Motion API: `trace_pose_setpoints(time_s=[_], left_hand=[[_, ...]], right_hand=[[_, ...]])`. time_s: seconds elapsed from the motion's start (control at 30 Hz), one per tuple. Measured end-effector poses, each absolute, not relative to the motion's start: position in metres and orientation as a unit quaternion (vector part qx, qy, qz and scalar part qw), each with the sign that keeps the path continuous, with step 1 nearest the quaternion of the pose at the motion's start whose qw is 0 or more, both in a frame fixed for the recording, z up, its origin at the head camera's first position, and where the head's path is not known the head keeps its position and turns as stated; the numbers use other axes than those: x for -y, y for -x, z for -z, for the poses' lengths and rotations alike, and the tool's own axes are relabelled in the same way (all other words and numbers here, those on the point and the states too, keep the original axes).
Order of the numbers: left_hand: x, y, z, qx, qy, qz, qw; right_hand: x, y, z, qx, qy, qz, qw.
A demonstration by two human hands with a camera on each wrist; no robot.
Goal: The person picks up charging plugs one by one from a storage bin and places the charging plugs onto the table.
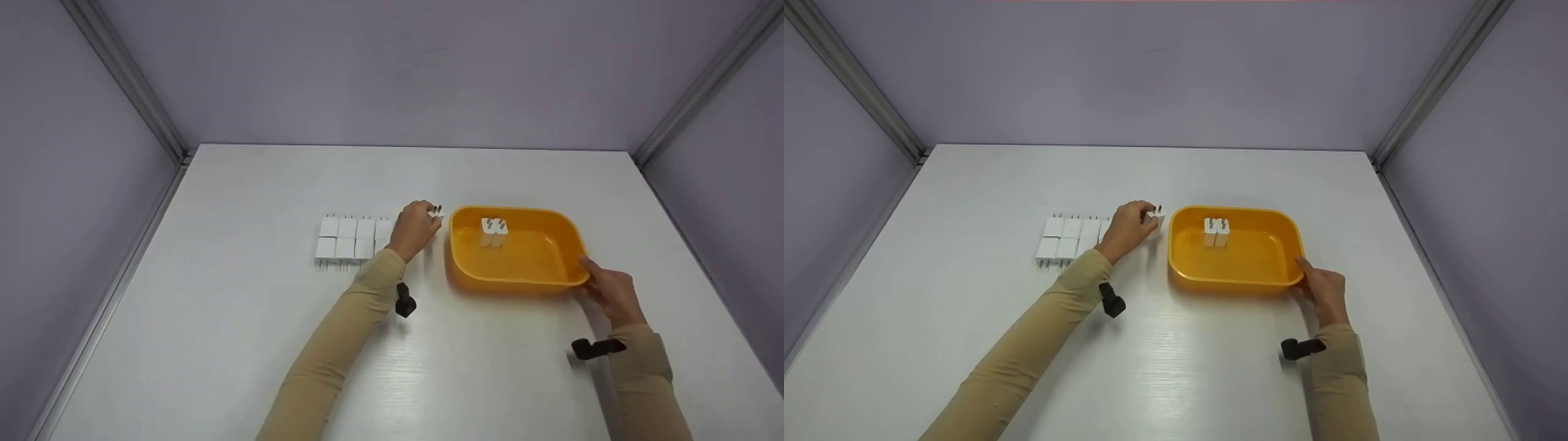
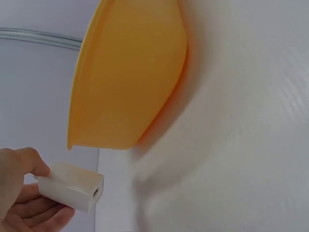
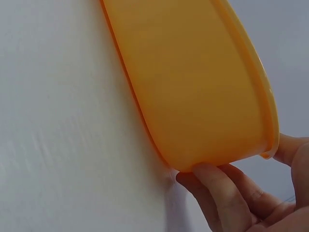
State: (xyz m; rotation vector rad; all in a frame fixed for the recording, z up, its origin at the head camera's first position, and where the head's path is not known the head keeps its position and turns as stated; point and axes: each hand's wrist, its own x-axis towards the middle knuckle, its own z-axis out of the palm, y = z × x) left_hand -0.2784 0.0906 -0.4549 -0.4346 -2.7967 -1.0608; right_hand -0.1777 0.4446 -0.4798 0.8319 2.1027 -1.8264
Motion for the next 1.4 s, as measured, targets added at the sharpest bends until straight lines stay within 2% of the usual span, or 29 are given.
trace_pose_setpoints(time_s=[0.3, 0.53, 0.8, 1.4], left_hand=[[-0.089, 0.278, 0.463, 0.931, 0.131, 0.34, 0.029], [-0.087, 0.277, 0.465, 0.934, 0.136, 0.33, 0.029], [-0.086, 0.279, 0.468, 0.928, 0.12, 0.352, -0.006], [-0.086, 0.279, 0.473, 0.936, 0.101, 0.338, 0.011]], right_hand=[[-0.445, 0.175, 0.477, -0.706, -0.28, 0.641, 0.11], [-0.446, 0.172, 0.477, -0.7, -0.264, 0.656, 0.101], [-0.443, 0.174, 0.478, -0.711, -0.286, 0.634, 0.107], [-0.443, 0.173, 0.478, -0.716, -0.283, 0.629, 0.107]])
